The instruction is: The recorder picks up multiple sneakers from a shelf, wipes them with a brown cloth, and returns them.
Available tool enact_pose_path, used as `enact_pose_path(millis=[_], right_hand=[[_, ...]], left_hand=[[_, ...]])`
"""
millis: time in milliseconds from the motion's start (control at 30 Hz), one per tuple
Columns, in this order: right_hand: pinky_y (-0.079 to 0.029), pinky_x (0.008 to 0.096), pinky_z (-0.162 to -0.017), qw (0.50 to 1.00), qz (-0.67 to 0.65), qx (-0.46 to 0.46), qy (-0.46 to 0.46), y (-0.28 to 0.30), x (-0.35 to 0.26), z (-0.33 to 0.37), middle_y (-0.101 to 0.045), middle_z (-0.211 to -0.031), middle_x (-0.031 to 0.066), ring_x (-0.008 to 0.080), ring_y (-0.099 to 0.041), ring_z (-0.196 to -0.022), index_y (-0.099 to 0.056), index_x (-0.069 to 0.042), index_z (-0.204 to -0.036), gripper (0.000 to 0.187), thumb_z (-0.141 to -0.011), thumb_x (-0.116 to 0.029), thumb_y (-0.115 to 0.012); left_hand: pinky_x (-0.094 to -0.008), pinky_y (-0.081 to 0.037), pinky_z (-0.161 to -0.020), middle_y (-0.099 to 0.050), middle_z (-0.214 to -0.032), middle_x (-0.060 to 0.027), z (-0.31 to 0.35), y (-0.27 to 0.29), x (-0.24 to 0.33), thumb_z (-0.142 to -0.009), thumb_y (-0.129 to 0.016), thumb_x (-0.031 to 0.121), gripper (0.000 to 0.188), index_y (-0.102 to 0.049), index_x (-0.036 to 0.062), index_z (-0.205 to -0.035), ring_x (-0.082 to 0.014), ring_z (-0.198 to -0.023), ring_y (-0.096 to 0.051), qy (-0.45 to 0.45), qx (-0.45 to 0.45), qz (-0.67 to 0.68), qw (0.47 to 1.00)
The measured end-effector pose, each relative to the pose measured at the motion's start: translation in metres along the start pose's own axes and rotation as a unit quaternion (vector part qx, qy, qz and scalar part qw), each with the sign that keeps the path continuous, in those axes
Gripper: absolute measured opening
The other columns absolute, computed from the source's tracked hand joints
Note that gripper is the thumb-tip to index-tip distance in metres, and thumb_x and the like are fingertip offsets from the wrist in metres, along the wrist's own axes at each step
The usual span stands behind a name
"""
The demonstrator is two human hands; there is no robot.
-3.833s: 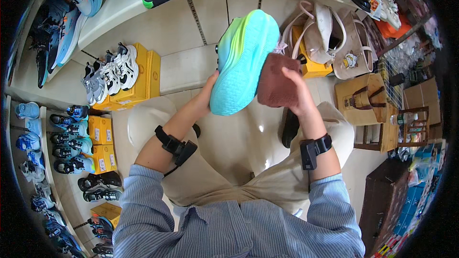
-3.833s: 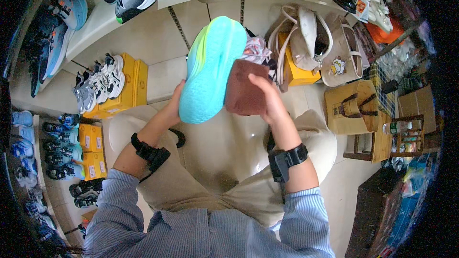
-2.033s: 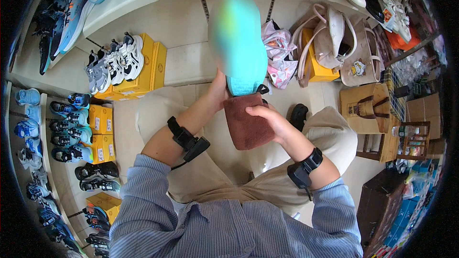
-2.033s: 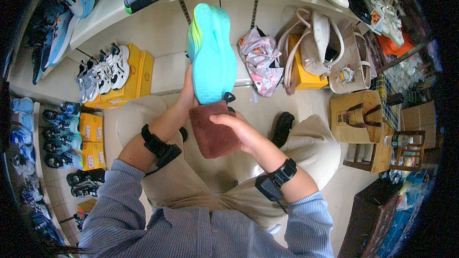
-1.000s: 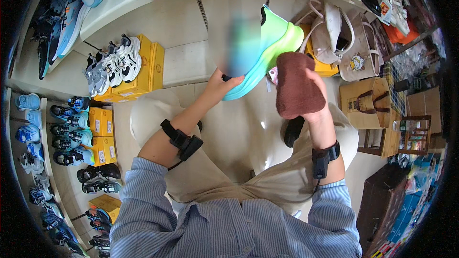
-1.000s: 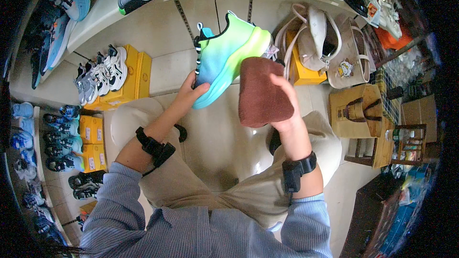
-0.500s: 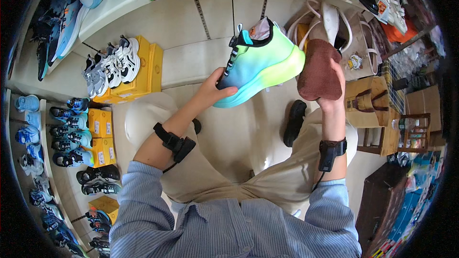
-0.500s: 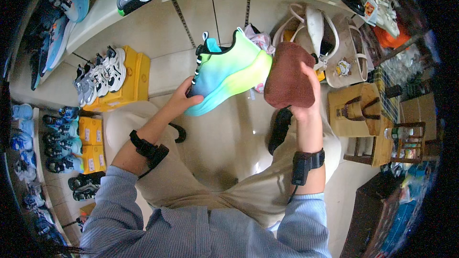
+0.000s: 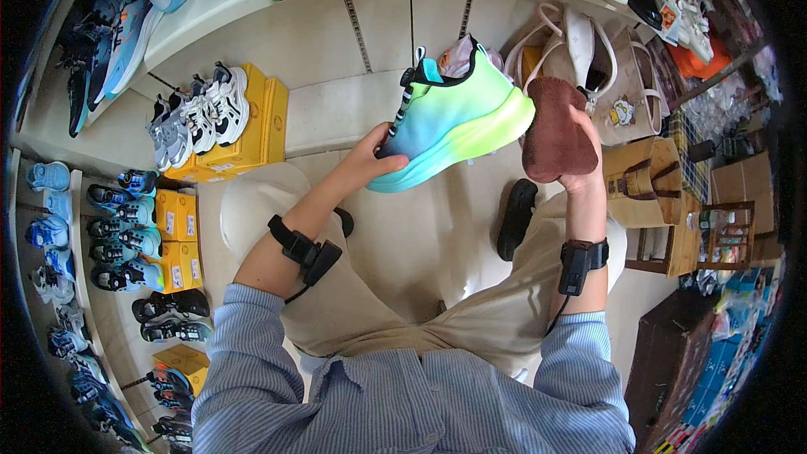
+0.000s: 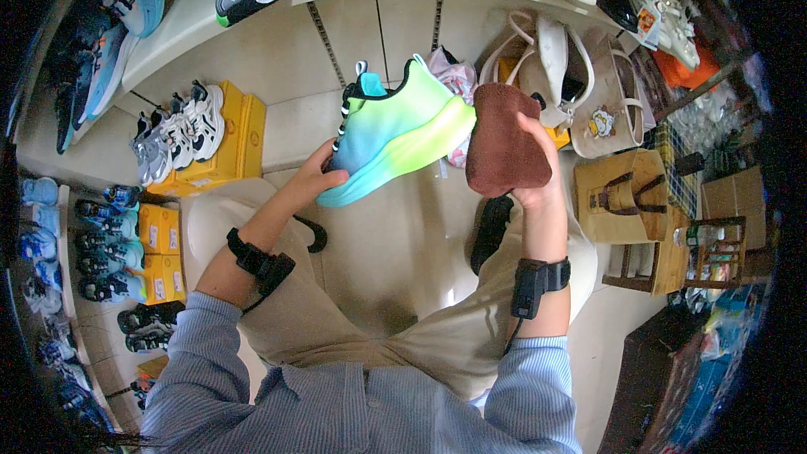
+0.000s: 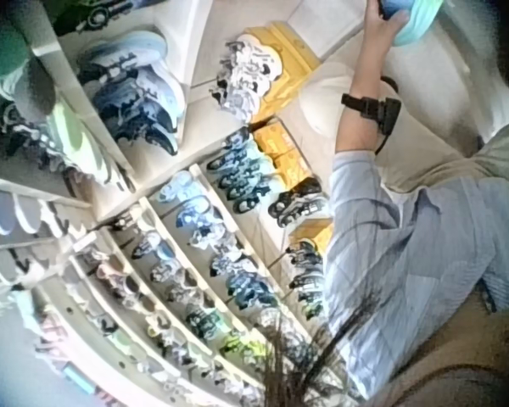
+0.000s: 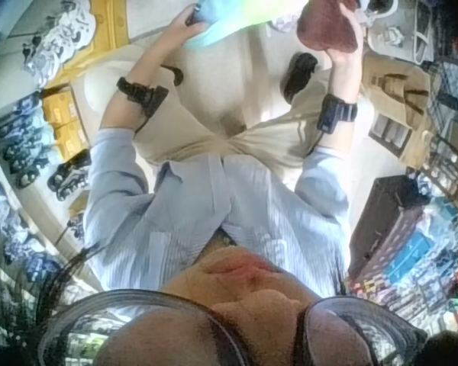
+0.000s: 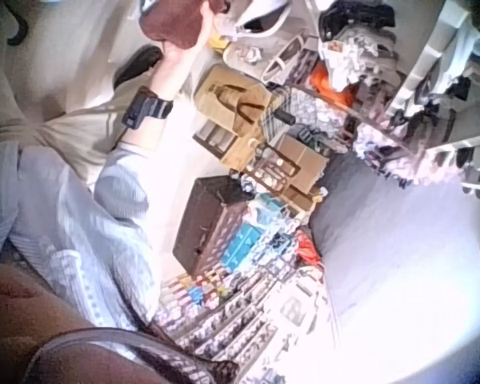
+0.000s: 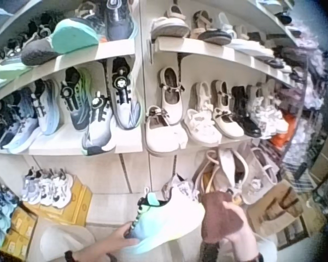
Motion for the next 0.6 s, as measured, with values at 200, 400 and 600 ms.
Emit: enact_pose_path(millis=[200, 400, 600], right_hand=[[-0.052, 0.035, -0.07, 0.999, -0.01, -0.025, -0.039, 0.0054, -0.0017, -0.0039, -0.06, -0.096, 0.0132, 0.0247, -0.061, -0.081, -0.05, -0.001, -0.109, 0.035, -0.078, -0.016, -0.056], [-0.052, 0.0355, -0.072, 1.0, -0.001, 0.0, -0.023, 0.0118, -0.0042, -0.0047, -0.06, -0.097, 0.0135, 0.0251, -0.06, -0.084, -0.049, 0.0, -0.11, 0.036, -0.079, -0.016, -0.055], [-0.052, 0.0397, -0.072, 0.999, -0.01, -0.023, -0.02, 0.007, 0.0002, -0.0047, -0.059, -0.098, 0.0166, 0.0279, -0.06, -0.083, -0.047, 0.001, -0.11, 0.032, -0.084, -0.019, -0.047]], left_hand=[[-0.029, -0.036, -0.086, -0.048, -0.107, -0.0065, -0.0001, -0.0035, 0.0049, -0.069, -0.069, 0.034, 0.068, -0.039, 0.0015, -0.12, -0.0155, -0.099, -0.045, 0.0, -0.024, 0.012, 1.0], [-0.0287, -0.035, -0.09, -0.047, -0.112, -0.0078, -0.0004, -0.0026, 0.0069, -0.069, -0.068, 0.035, 0.073, -0.035, 0.0002, -0.124, -0.0169, -0.104, -0.045, 0.004, -0.049, 0.011, 0.999], [-0.0283, -0.035, -0.091, -0.044, -0.118, -0.0079, 0.0026, -0.0084, -0.0002, -0.071, -0.063, 0.046, 0.081, -0.03, -0.0003, -0.128, -0.0158, -0.107, -0.043, 0.037, -0.074, 0.036, 0.996]])
Point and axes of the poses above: each hand's wrist, its own z-axis away from the middle knuckle, its own y-axis out of the back of the hand, x = y × z, the point moved 9 cm from there along -z, towards the middle knuckle
